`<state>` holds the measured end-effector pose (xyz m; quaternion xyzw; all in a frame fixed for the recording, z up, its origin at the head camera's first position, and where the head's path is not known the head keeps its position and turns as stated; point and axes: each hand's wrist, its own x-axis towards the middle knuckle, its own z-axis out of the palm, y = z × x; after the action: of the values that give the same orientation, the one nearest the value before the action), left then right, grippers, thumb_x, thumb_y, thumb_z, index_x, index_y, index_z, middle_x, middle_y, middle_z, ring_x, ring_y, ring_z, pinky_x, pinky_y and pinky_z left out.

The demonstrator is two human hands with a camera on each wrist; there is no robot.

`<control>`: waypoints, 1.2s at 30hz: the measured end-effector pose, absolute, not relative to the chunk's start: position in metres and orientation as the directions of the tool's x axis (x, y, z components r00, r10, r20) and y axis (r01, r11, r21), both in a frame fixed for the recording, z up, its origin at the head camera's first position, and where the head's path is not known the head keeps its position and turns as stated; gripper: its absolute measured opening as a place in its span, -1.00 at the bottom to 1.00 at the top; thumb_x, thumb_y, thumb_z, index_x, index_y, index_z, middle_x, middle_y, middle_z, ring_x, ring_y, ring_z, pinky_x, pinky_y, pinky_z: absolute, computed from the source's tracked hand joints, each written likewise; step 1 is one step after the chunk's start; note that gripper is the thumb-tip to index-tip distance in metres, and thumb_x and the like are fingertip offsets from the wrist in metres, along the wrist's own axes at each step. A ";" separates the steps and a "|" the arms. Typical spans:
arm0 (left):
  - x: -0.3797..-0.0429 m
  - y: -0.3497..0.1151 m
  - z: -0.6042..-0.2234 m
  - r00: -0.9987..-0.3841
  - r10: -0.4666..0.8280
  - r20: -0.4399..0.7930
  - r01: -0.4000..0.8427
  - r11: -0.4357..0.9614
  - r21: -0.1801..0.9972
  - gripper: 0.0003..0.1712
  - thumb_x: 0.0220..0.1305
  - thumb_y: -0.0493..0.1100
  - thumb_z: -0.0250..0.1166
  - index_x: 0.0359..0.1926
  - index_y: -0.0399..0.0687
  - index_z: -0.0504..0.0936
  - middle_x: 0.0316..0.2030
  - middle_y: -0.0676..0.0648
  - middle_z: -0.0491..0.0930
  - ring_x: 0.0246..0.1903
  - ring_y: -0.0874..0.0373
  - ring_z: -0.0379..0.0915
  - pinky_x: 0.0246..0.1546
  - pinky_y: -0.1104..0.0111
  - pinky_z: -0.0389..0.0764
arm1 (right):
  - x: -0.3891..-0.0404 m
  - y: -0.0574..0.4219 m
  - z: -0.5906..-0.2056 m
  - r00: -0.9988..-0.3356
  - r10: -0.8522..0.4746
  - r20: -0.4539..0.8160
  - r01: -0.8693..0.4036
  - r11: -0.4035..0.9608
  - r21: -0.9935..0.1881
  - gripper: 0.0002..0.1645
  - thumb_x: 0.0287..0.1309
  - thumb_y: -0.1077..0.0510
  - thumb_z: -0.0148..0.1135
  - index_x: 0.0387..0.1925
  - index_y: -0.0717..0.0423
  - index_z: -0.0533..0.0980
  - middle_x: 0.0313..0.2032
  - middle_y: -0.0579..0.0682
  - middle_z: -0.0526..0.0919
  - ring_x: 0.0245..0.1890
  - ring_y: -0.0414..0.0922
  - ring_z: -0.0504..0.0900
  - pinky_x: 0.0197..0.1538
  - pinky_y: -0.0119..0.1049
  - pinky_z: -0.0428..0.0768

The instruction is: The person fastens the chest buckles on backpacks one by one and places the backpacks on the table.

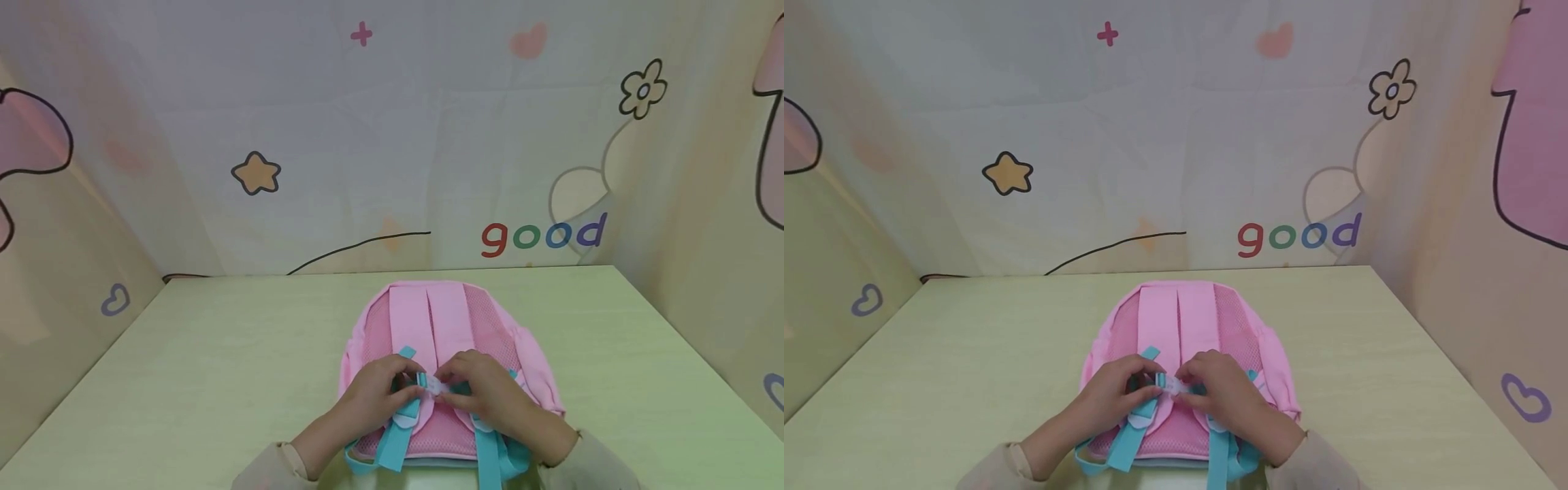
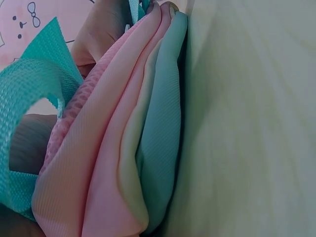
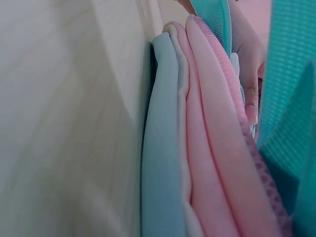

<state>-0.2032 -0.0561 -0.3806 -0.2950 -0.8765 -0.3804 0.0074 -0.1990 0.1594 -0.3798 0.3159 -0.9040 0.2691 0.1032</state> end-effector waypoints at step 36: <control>-0.203 -0.058 -0.383 -0.827 0.517 0.222 0.506 0.511 0.695 -0.74 0.26 -0.13 0.29 -0.08 -0.15 0.65 -0.35 0.03 0.59 -0.39 0.34 0.37 -0.37 0.55 0.44 | -0.200 0.159 -0.388 -0.744 -0.542 0.390 -0.668 0.591 -0.453 -0.81 0.10 0.19 0.35 -0.20 0.03 0.61 -0.27 -0.14 0.64 -0.25 -0.28 0.53 -0.13 -0.36 0.59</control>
<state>-0.2026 -0.0577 -0.3830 -0.2943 -0.8692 -0.3973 -0.0067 -0.1995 0.1586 -0.3884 0.3415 -0.8855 0.2968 0.1057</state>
